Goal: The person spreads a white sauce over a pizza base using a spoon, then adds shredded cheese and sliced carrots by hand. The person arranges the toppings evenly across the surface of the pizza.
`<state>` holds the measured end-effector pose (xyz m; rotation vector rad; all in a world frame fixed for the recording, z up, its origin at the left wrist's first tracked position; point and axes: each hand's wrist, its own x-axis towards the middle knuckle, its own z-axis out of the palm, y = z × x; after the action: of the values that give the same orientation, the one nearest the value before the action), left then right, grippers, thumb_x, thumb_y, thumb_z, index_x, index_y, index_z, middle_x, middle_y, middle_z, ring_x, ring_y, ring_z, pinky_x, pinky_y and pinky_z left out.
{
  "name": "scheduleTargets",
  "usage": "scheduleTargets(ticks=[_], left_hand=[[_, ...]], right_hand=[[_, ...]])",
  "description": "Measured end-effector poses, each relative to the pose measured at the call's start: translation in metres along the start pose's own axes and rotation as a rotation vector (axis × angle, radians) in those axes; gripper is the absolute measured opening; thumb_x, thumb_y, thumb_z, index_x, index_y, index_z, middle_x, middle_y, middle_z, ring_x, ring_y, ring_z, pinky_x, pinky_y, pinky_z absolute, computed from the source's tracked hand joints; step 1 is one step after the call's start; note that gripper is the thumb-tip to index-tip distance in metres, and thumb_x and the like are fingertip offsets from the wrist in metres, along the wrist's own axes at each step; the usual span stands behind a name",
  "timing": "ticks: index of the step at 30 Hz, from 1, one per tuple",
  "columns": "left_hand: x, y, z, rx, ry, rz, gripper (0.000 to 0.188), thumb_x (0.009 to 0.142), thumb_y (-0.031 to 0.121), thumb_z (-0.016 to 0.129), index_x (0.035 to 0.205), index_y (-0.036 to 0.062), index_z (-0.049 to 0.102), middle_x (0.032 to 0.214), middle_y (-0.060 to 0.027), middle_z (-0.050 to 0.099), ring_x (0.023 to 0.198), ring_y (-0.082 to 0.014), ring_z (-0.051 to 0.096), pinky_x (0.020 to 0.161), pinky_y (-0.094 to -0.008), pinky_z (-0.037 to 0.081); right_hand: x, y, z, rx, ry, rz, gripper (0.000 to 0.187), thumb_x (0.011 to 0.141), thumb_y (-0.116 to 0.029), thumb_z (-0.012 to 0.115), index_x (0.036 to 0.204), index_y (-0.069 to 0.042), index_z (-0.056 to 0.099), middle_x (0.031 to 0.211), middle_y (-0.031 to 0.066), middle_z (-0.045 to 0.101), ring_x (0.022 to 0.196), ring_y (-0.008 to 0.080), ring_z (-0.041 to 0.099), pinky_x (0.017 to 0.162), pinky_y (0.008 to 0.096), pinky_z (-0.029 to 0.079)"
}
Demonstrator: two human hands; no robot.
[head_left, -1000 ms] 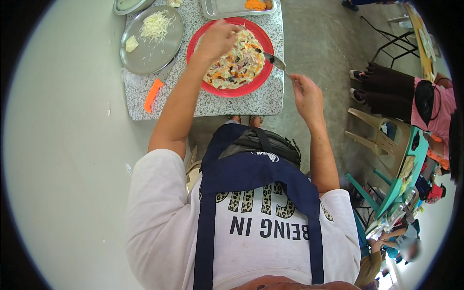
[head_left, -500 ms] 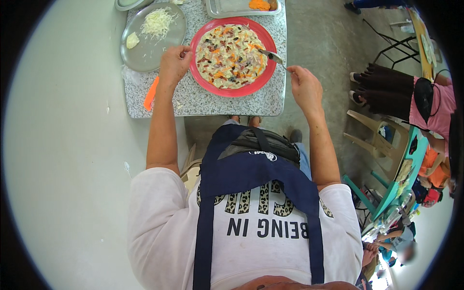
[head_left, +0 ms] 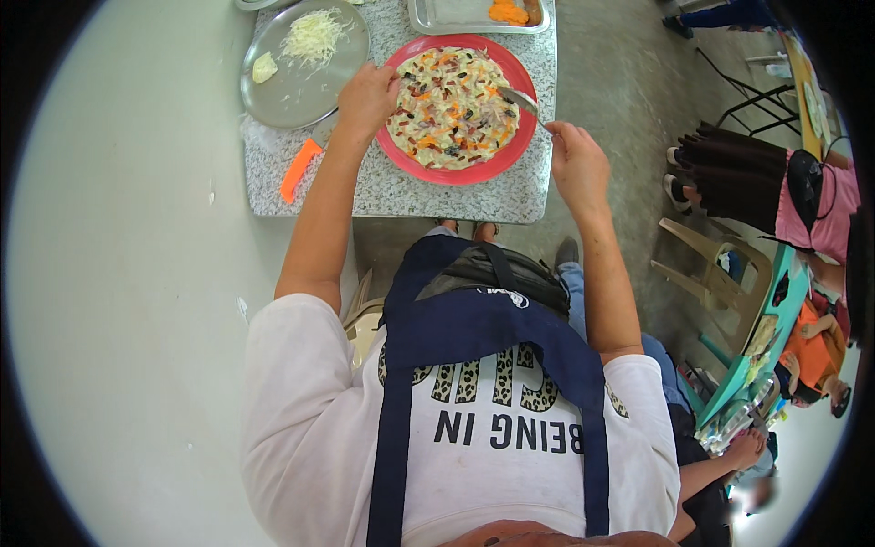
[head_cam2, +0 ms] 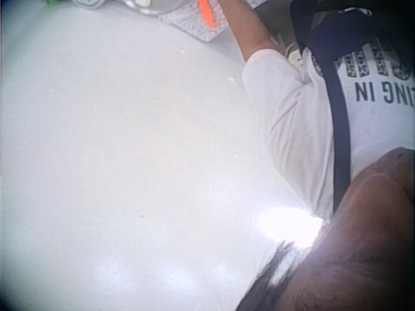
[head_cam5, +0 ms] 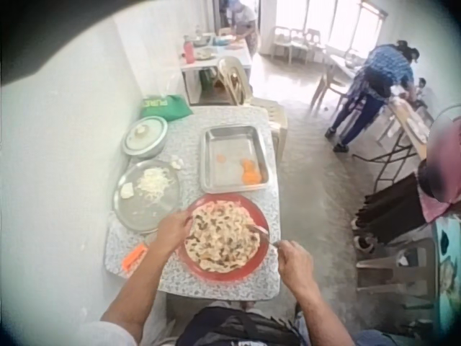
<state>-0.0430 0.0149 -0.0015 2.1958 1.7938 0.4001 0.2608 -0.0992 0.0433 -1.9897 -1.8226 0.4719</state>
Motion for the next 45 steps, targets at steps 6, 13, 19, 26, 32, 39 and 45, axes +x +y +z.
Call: scheduleTargets(ticks=[6, 13, 19, 26, 32, 39, 45], left_hand=[[0.019, -0.005, 0.011, 0.048, -0.086, 0.082, 0.02, 0.083, 0.021, 0.061, 0.101, 0.0154, 0.069, 0.093, -0.0113, 0.06, 0.087, -0.0313, 0.063, 0.075, -0.0432, 0.051], [0.028, -0.002, 0.01, 0.077, -0.186, 0.06, 0.012, 0.08, 0.016, 0.061, 0.088, 0.0107, 0.067, 0.096, -0.0126, 0.061, 0.089, -0.0333, 0.063, 0.077, -0.0435, 0.052], [0.032, -0.011, 0.016, -0.023, -0.176, 0.066, 0.011, 0.077, 0.017, 0.063, 0.081, 0.0073, 0.066, 0.095, -0.0147, 0.063, 0.087, -0.0345, 0.063, 0.076, -0.0444, 0.052], [0.05, -0.005, 0.016, -0.117, -0.124, 0.034, 0.019, 0.078, 0.02, 0.06, 0.083, 0.0033, 0.066, 0.09, -0.0188, 0.064, 0.083, -0.0366, 0.062, 0.076, -0.0443, 0.05], [0.072, -0.003, 0.033, 0.028, -0.124, 0.111, 0.019, 0.08, 0.021, 0.06, 0.089, 0.0062, 0.068, 0.097, -0.0161, 0.064, 0.091, -0.0352, 0.064, 0.076, -0.0452, 0.053], [0.069, 0.011, 0.027, 0.084, -0.123, 0.119, 0.022, 0.083, 0.019, 0.058, 0.099, 0.0106, 0.07, 0.102, -0.0152, 0.062, 0.093, -0.034, 0.064, 0.079, -0.0451, 0.053], [0.053, 0.016, 0.011, 0.02, -0.089, 0.136, 0.019, 0.084, 0.021, 0.061, 0.099, 0.0119, 0.069, 0.096, -0.0129, 0.06, 0.088, -0.0317, 0.062, 0.078, -0.0428, 0.051]], right_hand=[[0.002, -0.019, -0.01, 0.017, -0.042, -0.02, 0.018, 0.089, -0.013, 0.056, 0.103, -0.011, 0.066, 0.093, 0.0102, 0.066, 0.084, 0.0292, 0.065, 0.072, 0.0389, 0.05], [0.0, -0.019, -0.004, 0.072, -0.033, -0.057, 0.017, 0.089, -0.013, 0.056, 0.103, -0.012, 0.066, 0.091, 0.0105, 0.065, 0.085, 0.0319, 0.064, 0.07, 0.0434, 0.05], [0.003, -0.022, -0.001, 0.087, -0.038, -0.073, 0.017, 0.089, -0.014, 0.056, 0.102, -0.012, 0.066, 0.093, 0.0106, 0.066, 0.087, 0.0319, 0.064, 0.072, 0.0431, 0.05], [0.004, -0.029, 0.0, 0.087, -0.069, -0.067, 0.017, 0.089, -0.013, 0.056, 0.102, -0.011, 0.066, 0.092, 0.0107, 0.066, 0.087, 0.0313, 0.064, 0.072, 0.0424, 0.05], [0.005, -0.034, 0.002, 0.091, -0.077, -0.076, 0.017, 0.088, -0.013, 0.056, 0.102, -0.011, 0.066, 0.089, 0.0107, 0.065, 0.086, 0.0311, 0.064, 0.072, 0.0426, 0.05], [0.002, -0.027, -0.001, 0.076, -0.065, -0.043, 0.017, 0.088, -0.014, 0.057, 0.102, -0.011, 0.066, 0.089, 0.0103, 0.065, 0.085, 0.0313, 0.064, 0.071, 0.0428, 0.05], [-0.001, -0.028, 0.003, 0.093, -0.095, -0.107, 0.016, 0.089, -0.013, 0.055, 0.101, -0.011, 0.066, 0.089, 0.0102, 0.065, 0.084, 0.0322, 0.064, 0.07, 0.0433, 0.05]])
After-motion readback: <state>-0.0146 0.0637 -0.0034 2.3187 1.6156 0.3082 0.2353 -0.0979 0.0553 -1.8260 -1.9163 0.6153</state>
